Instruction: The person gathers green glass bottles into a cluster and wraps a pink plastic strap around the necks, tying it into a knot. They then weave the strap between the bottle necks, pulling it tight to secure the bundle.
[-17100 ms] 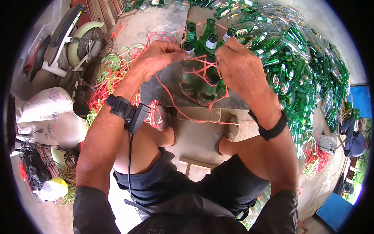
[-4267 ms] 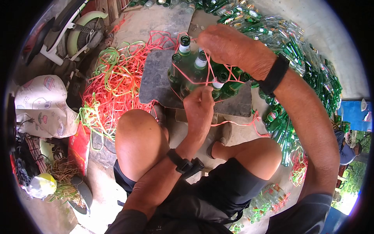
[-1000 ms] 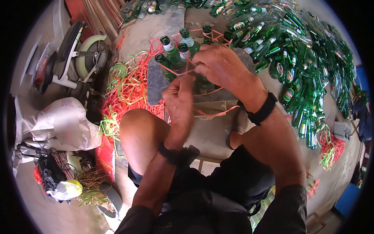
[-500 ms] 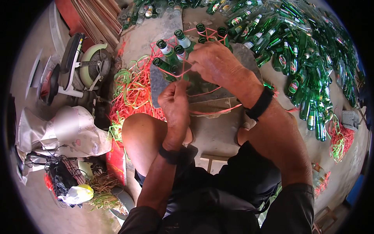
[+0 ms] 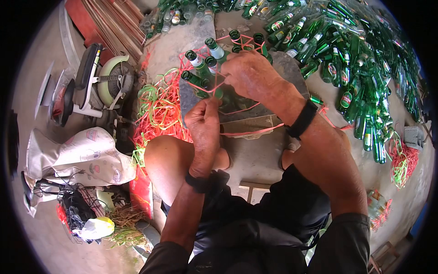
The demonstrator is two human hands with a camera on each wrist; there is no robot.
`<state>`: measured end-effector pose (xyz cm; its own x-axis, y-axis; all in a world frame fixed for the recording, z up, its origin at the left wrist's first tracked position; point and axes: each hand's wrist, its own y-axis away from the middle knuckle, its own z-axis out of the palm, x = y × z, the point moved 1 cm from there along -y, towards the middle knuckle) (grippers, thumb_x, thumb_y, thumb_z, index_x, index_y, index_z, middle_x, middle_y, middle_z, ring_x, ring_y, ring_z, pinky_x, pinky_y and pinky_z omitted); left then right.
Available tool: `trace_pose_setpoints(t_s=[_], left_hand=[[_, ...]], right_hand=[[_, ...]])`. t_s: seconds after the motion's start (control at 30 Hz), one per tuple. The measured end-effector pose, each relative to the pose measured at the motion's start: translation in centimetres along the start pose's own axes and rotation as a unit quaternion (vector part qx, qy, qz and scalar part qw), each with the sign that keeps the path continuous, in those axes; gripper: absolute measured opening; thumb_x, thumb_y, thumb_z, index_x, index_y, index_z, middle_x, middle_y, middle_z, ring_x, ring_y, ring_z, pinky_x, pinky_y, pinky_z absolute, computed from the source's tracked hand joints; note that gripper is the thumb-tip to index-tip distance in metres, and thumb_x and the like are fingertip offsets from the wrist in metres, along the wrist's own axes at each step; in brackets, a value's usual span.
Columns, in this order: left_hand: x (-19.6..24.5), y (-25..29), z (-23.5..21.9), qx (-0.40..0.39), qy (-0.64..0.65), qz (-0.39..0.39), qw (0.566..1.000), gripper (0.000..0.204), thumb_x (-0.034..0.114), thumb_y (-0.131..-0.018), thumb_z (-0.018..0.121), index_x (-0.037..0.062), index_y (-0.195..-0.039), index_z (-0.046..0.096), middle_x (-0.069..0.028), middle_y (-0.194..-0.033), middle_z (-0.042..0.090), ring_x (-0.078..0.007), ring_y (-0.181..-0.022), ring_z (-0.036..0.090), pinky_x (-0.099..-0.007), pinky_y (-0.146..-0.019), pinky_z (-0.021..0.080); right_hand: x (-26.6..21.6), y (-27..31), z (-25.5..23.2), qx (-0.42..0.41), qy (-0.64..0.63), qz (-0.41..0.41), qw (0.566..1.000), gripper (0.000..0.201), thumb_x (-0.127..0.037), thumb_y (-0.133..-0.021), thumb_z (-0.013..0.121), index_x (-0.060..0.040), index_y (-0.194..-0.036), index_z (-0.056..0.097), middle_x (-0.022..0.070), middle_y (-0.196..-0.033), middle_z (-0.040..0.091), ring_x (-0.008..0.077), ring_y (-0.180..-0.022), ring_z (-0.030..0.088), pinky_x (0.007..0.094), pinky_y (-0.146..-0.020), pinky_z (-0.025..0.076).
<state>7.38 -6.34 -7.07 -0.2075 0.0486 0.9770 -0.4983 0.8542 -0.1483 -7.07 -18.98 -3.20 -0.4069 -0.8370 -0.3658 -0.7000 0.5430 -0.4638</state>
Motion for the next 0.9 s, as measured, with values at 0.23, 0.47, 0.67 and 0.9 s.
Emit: trace_pose_setpoints(t_s=[0.23,0.47,0.67,0.9], left_hand=[[1.6,-1.9,-1.1,-0.046,-0.168,0.133,0.976,0.015,0.006,-0.092,0.066,-0.0023,-0.08,0.068,-0.0203,-0.064,0.062,-0.0288,-0.053,0.061,-0.04,-0.054,0.047],[4.3,-4.5,-2.3,-0.118,-0.289,0.191,0.931,0.019,0.007,-0.087,0.067,-0.0005,-0.071,0.061,-0.0241,-0.069,0.062,-0.0453,-0.064,0.062,-0.0481,-0.055,0.047],[6.8,-6.8,-2.1,-0.185,-0.365,0.276,0.87,0.015,0.008,-0.082,0.067,0.0003,-0.07,0.063,-0.0235,-0.067,0.062,-0.0453,-0.065,0.063,-0.0515,-0.057,0.049],[7.3,-9.4,-1.5,-0.23,-0.382,0.294,0.846,0.011,0.001,-0.082,0.066,-0.0032,-0.073,0.061,-0.0227,-0.063,0.053,-0.0278,-0.049,0.05,-0.0396,-0.053,0.045]], right_hand=[[0.3,-0.1,0.7,0.054,0.045,-0.039,0.997,0.007,-0.012,-0.076,0.074,-0.0082,-0.077,0.069,0.0097,-0.078,0.063,0.032,-0.078,0.067,0.0439,-0.075,0.055],[-0.2,0.0,0.3,-0.002,-0.001,0.022,1.0,0.016,-0.009,-0.078,0.079,-0.004,-0.091,0.071,0.0121,-0.089,0.065,0.0348,-0.089,0.066,0.0451,-0.085,0.051],[-0.3,0.1,0.7,0.022,0.04,0.007,0.999,0.01,-0.013,-0.079,0.075,-0.0073,-0.086,0.069,0.0092,-0.087,0.063,0.0318,-0.088,0.066,0.0438,-0.085,0.05],[0.1,0.1,1.4,0.027,0.062,0.004,0.998,0.01,-0.015,-0.077,0.074,-0.0118,-0.078,0.064,0.0063,-0.082,0.06,0.0272,-0.088,0.066,0.0416,-0.085,0.05]])
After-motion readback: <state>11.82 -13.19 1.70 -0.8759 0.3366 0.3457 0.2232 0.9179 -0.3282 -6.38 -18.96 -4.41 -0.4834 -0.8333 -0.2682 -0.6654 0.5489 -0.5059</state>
